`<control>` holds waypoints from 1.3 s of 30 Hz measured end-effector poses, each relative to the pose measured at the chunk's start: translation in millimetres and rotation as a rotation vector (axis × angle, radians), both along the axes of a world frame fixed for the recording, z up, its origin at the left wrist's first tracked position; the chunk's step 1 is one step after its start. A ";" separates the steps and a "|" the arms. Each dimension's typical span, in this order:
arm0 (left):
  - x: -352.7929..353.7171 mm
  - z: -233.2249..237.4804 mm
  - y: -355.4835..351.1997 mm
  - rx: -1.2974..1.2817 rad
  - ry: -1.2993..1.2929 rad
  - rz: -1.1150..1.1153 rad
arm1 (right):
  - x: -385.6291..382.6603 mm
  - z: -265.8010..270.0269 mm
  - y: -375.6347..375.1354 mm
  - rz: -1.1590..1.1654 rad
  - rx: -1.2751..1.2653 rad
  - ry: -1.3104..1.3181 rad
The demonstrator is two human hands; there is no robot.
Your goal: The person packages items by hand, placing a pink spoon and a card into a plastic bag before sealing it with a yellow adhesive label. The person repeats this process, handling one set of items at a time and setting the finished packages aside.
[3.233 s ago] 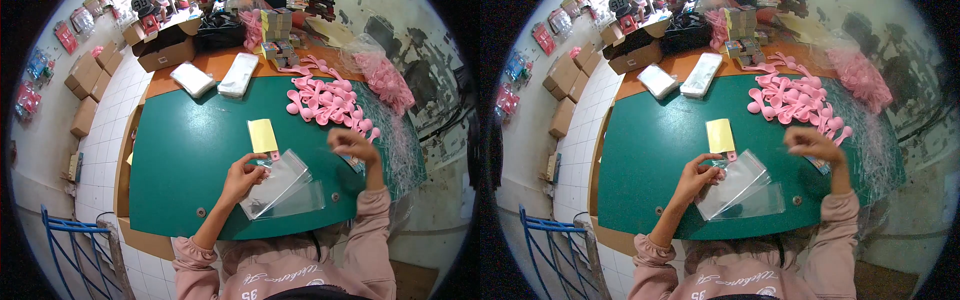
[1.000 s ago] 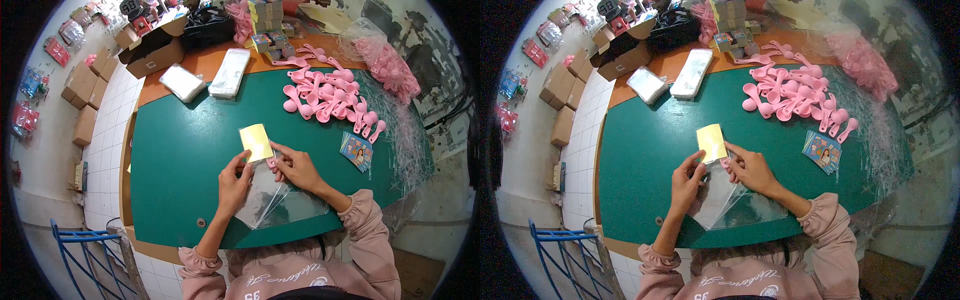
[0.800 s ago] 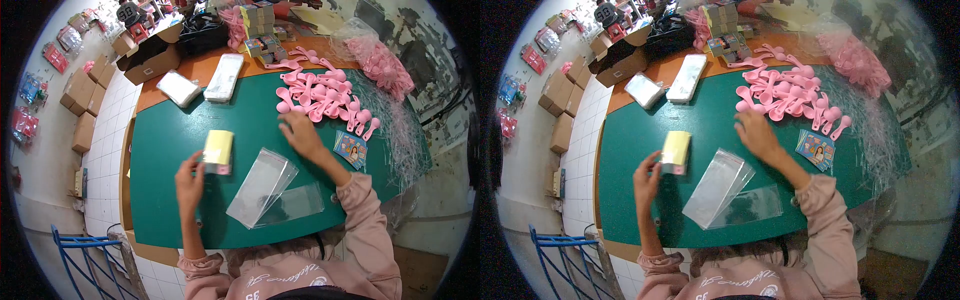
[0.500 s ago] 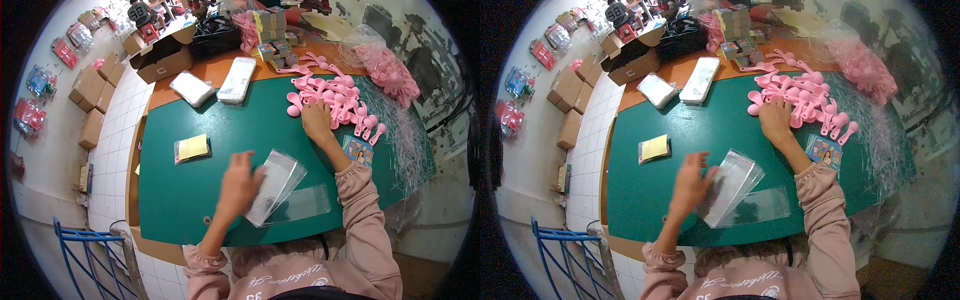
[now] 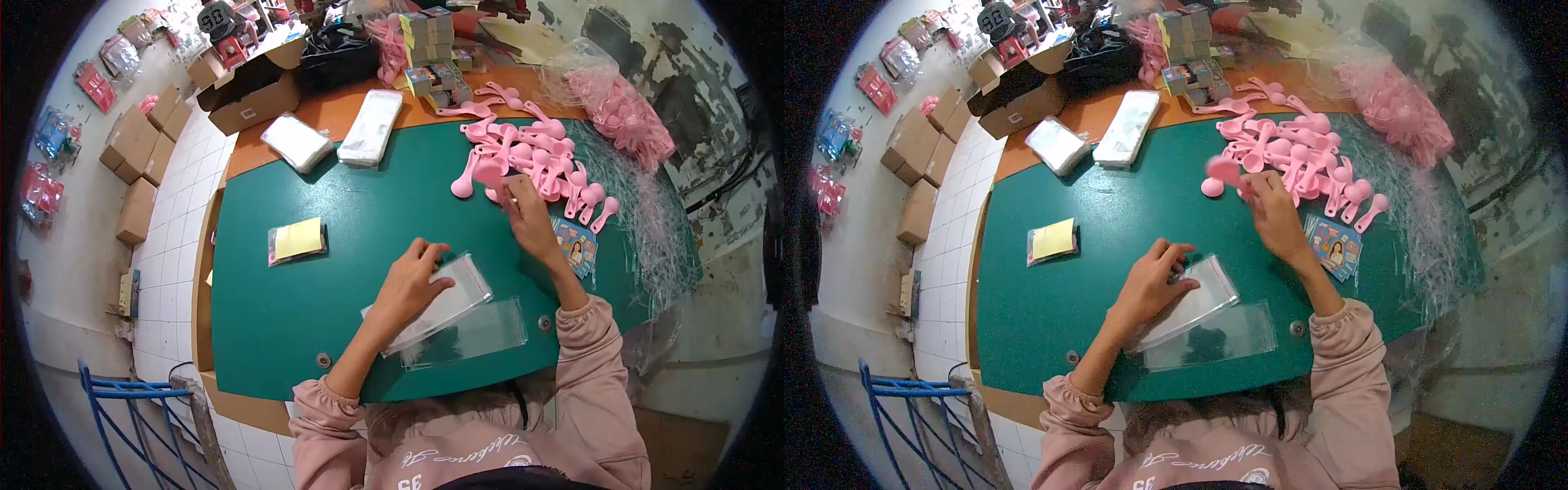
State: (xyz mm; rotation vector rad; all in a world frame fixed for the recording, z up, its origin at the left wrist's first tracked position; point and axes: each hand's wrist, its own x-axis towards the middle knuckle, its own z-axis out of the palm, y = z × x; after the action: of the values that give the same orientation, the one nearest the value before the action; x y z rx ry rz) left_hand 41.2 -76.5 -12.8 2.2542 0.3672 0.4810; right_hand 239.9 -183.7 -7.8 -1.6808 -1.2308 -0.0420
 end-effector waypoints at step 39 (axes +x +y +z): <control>3.3 -9.7 23.6 -0.232 -0.011 -0.076 | -20.3 -10.9 0.6 -0.121 0.392 0.520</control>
State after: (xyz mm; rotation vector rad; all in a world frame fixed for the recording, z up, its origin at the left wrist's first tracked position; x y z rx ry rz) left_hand 44.6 -52.9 -22.5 2.0319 0.3139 0.3907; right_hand 219.6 -183.1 -18.7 -1.3073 -0.6773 0.0726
